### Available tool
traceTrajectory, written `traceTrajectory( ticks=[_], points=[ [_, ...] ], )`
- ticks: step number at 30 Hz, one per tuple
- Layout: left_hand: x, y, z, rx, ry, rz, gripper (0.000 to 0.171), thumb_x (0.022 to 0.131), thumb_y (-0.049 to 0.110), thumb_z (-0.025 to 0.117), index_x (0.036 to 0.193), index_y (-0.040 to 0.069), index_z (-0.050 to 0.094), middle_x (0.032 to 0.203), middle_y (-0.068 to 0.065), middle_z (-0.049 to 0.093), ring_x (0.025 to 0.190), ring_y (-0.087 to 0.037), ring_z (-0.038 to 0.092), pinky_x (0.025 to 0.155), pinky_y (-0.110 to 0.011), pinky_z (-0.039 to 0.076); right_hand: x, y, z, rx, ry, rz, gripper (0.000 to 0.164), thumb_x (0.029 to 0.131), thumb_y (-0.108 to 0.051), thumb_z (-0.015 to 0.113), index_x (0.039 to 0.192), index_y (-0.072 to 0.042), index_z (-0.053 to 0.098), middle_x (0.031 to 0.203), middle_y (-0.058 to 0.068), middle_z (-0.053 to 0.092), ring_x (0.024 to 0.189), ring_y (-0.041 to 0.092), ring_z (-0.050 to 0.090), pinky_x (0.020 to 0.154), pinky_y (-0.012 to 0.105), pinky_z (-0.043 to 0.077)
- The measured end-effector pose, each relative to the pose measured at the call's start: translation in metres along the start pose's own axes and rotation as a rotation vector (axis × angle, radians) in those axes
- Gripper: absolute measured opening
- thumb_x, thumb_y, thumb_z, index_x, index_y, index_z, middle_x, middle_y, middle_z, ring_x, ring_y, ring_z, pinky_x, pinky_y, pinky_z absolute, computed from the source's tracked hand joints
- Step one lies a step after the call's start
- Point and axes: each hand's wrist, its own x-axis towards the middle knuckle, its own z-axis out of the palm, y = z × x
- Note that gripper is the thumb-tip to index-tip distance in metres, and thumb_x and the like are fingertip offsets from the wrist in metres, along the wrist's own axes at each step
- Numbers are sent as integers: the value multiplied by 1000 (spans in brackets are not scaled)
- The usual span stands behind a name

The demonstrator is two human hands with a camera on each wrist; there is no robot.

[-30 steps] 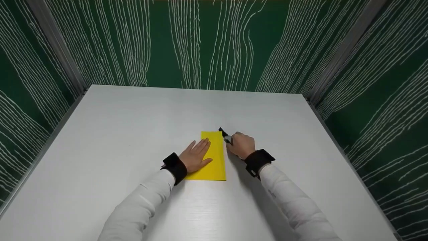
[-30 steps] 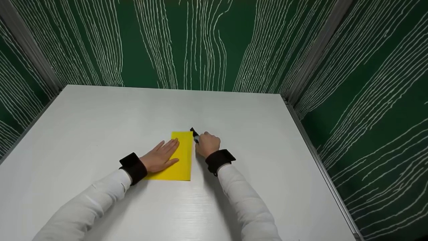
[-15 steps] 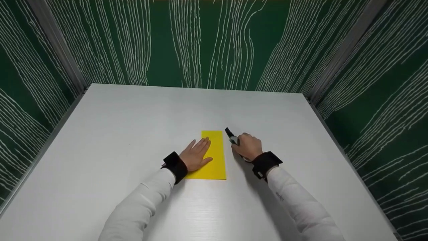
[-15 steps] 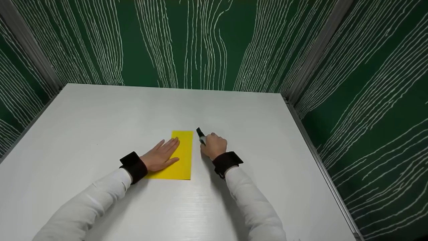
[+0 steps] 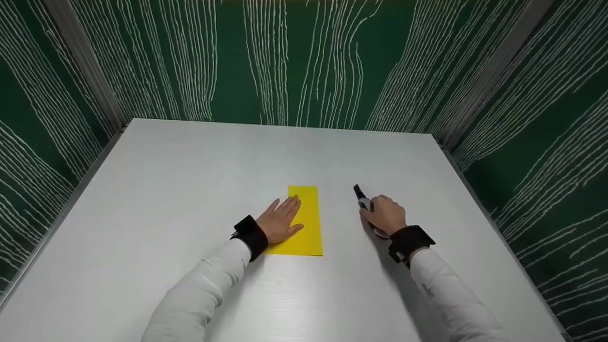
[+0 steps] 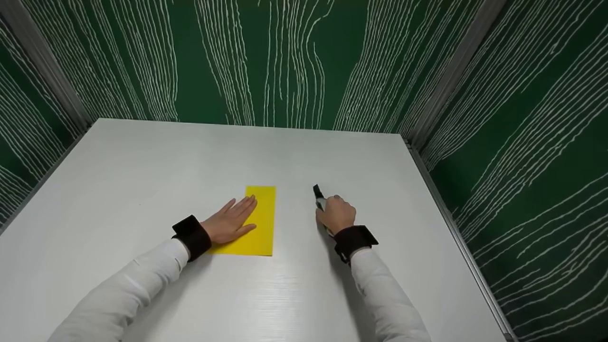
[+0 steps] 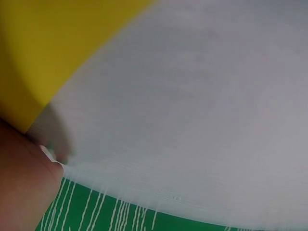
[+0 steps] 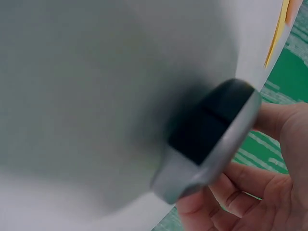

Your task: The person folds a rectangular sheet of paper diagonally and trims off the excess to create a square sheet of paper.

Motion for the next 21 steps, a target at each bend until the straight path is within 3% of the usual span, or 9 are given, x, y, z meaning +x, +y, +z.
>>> traceTrajectory(
  ticks=[4,11,21],
  points=[
    [4,-5,7,12,20,11,72,110,49,35,165,5,17,174,-11,17,162,-25,18,133,-47,13,-4,22,-5,11,10,43,34,94,-31,68,75,-3,61,69,7,55,55,19,54,48,27,37],
    [3,-2,3,3,10,5,73,110,48,36,165,5,16,174,-11,16,163,-25,17,133,-48,11,-13,50,-15,26,14,101,37,94,-32,68,70,-6,56,65,7,56,54,19,56,48,27,37],
    [4,-3,5,41,4,-10,73,110,50,34,165,6,16,174,-9,16,163,-23,17,134,-47,12,-17,64,-21,41,18,138,38,94,-29,66,65,-8,52,61,5,56,52,17,53,47,26,37]
  ],
)
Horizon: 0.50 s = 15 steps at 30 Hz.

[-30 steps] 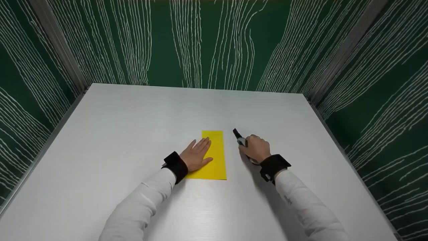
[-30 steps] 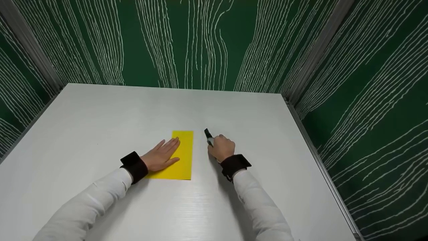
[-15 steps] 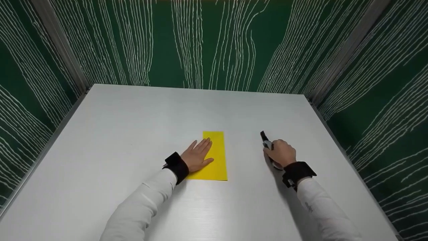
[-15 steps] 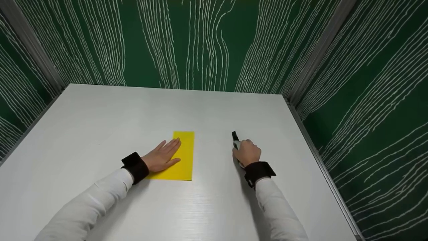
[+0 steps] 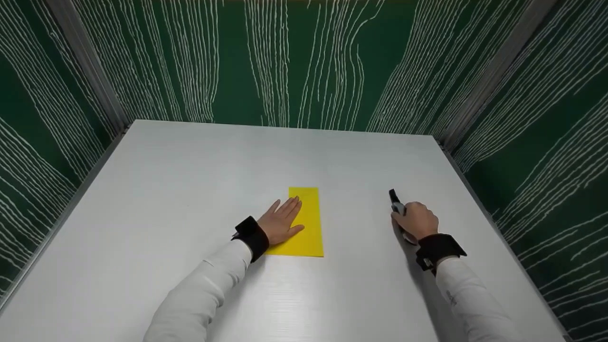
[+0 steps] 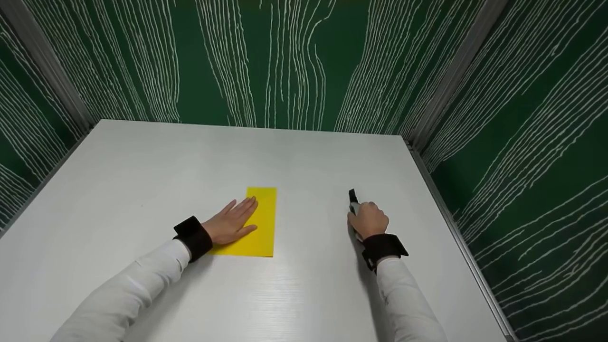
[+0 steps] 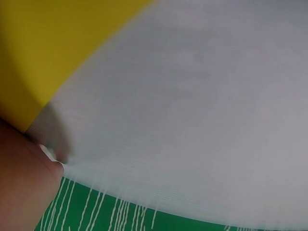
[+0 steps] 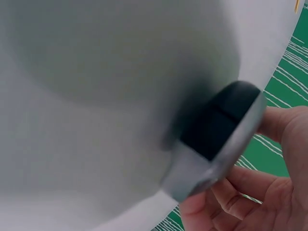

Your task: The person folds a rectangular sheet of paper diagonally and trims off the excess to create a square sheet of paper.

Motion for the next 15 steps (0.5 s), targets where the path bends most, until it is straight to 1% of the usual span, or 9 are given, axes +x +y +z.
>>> traceTrajectory(
  ticks=[3,8,11,15],
  points=[
    [1,-1,2,11,2,3,73,110,50,34,165,7,15,174,-9,15,163,-23,17,134,-47,12,1,2,1,2,0,6,38,95,-28,66,66,-7,53,61,6,56,51,17,52,46,26,37],
    [2,-2,5,20,14,7,73,110,51,33,165,6,16,174,-9,16,163,-23,18,133,-46,13,1,3,1,5,-1,14,36,95,-29,66,72,-3,60,69,13,63,55,19,57,47,26,38],
    [1,-2,4,3,22,8,73,110,50,35,165,6,17,174,-10,17,162,-23,18,133,-46,14,1,3,2,-5,5,6,36,95,-30,65,76,0,63,76,18,64,59,22,58,48,27,40],
    [0,-1,1,-20,10,9,73,110,49,35,165,6,15,174,-11,15,163,-24,16,134,-46,13,0,1,2,-14,17,-3,37,96,-30,65,79,3,65,84,22,65,63,24,60,50,30,42]
  ],
)
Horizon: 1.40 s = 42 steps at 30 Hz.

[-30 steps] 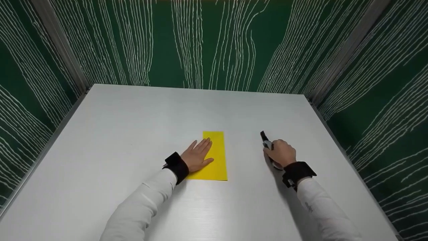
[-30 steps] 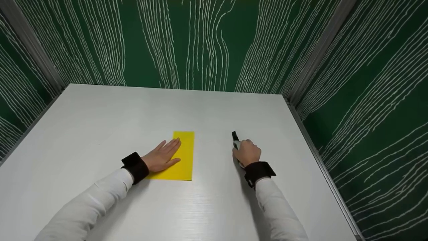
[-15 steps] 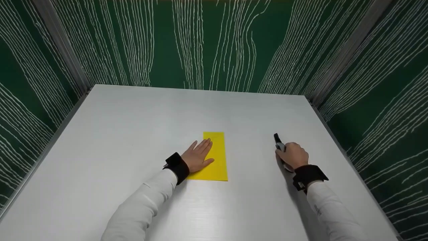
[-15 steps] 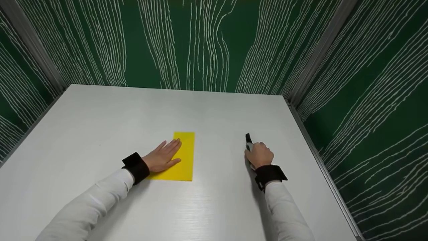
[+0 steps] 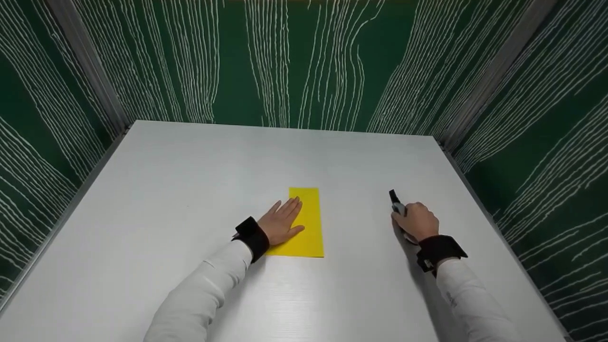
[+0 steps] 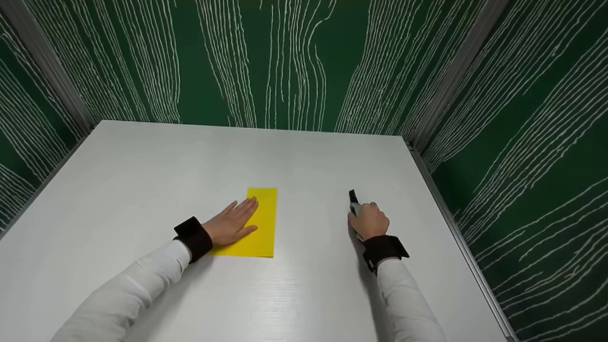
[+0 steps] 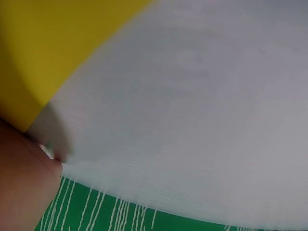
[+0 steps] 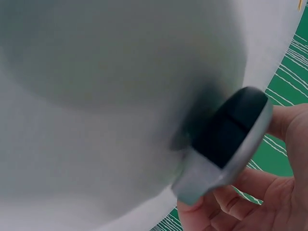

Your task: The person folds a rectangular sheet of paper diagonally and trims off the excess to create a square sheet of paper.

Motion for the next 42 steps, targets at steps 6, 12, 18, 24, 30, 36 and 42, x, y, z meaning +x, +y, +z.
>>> traceTrajectory(
  ticks=[6,12,18,24,30,36,42],
  points=[
    [-3,2,-3,-16,-10,-2,73,110,48,36,165,5,15,174,-11,15,163,-25,16,134,-46,12,-3,-1,1,-4,20,-15,42,96,-34,66,84,6,67,94,28,65,65,29,61,53,36,48],
    [-3,3,-4,-17,-17,-6,72,110,46,37,165,5,16,174,-12,15,163,-25,16,133,-47,13,-6,-12,4,-30,160,-103,53,96,-31,67,117,17,65,115,40,62,97,54,65,71,60,58],
    [-3,3,-4,-15,-23,-10,73,110,48,34,165,5,13,175,-11,14,163,-24,15,134,-45,11,-7,-46,15,-12,281,-262,54,96,-24,69,130,17,60,127,38,63,114,53,63,88,59,58],
    [-7,6,-11,-24,-28,-5,72,110,47,36,164,3,16,174,-12,16,163,-26,17,134,-46,13,-17,-97,30,19,219,-434,57,99,-23,66,139,16,53,140,34,58,132,48,57,112,56,48],
    [-8,8,-14,-22,-36,-10,72,110,47,35,164,3,16,174,-12,16,163,-25,17,134,-46,13,-33,-145,48,0,-78,-551,74,103,-37,61,155,9,35,161,29,38,152,43,36,128,55,25],
    [-5,8,-12,19,-51,-28,72,110,48,34,165,5,16,175,-10,14,163,-23,15,134,-45,12,-44,-173,61,-34,-323,-644,89,104,-51,53,162,4,15,171,23,14,161,38,17,131,52,18],
    [-4,6,-9,42,-55,-25,70,111,46,34,165,5,16,175,-9,14,163,-23,15,134,-45,12,-43,-184,67,-22,-429,-661,93,104,-54,50,162,5,7,173,22,3,162,38,7,132,51,16]
  ],
)
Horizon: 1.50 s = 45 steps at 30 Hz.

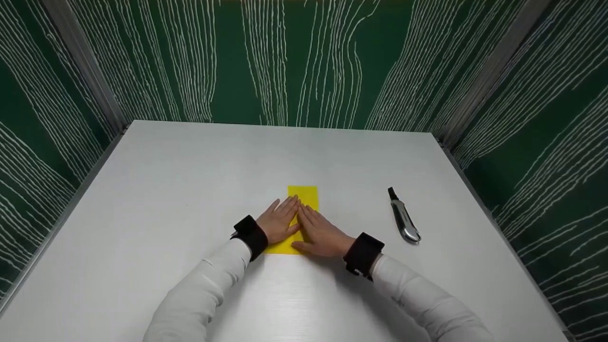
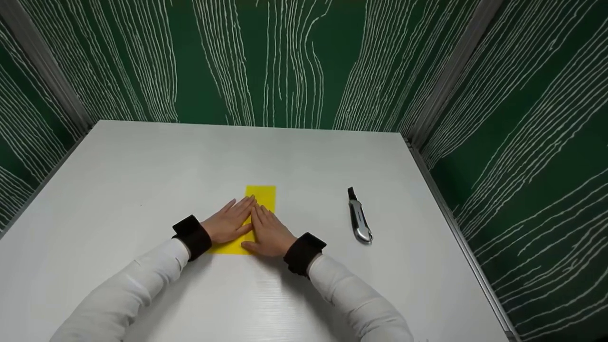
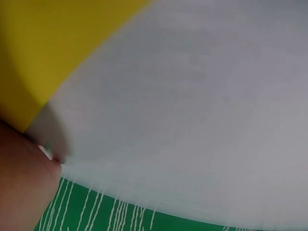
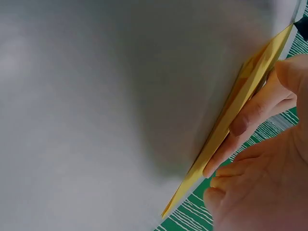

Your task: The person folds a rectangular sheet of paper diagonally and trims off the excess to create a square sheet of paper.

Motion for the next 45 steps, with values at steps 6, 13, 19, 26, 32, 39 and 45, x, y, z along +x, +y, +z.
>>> traceTrajectory(
  ticks=[6,13,19,26,32,39,45],
  points=[
    [2,-2,2,-10,11,-1,71,110,48,33,164,5,17,174,-10,15,163,-23,15,134,-46,13,4,-2,-4,34,-91,49,93,105,-55,47,162,6,4,172,24,-1,162,38,3,133,50,13],
    [0,-5,-2,-49,-26,-6,75,110,51,32,165,5,12,175,-10,9,164,-23,10,134,-46,8,8,-5,-5,22,-127,56,93,106,-56,43,162,6,3,172,24,-4,162,39,0,133,49,12],
    [-12,-11,-4,-81,-45,1,74,110,49,33,165,4,10,175,-11,8,164,-24,8,134,-48,7,10,-5,-5,-19,-145,74,92,106,-58,40,162,4,2,173,21,-6,163,36,-1,133,48,11],
    [-47,-10,-12,-125,-38,-1,71,111,42,37,163,0,15,174,-15,13,163,-29,13,133,-51,10,13,-1,2,-57,-135,93,95,104,-62,39,163,3,3,174,20,-4,163,34,1,134,47,13],
    [-66,-6,-13,-182,-55,-2,70,110,37,39,162,-3,15,174,-18,12,163,-33,12,132,-54,9,13,1,3,-66,-134,106,93,105,-61,40,164,1,3,174,18,-3,164,34,1,134,46,13],
    [-67,-8,-5,-166,-48,-8,71,111,41,35,164,0,12,175,-15,9,164,-29,9,133,-51,8,8,0,-1,-82,-149,96,91,105,-62,39,164,-1,5,175,16,-1,164,34,2,133,46,15],
    [-65,-9,-3,-164,-49,-14,72,111,44,34,164,1,12,175,-14,9,164,-28,9,134,-50,8,2,4,-5,-58,-150,93,91,105,-60,41,165,-3,5,175,15,-1,164,32,3,133,46,15]
  ],
)
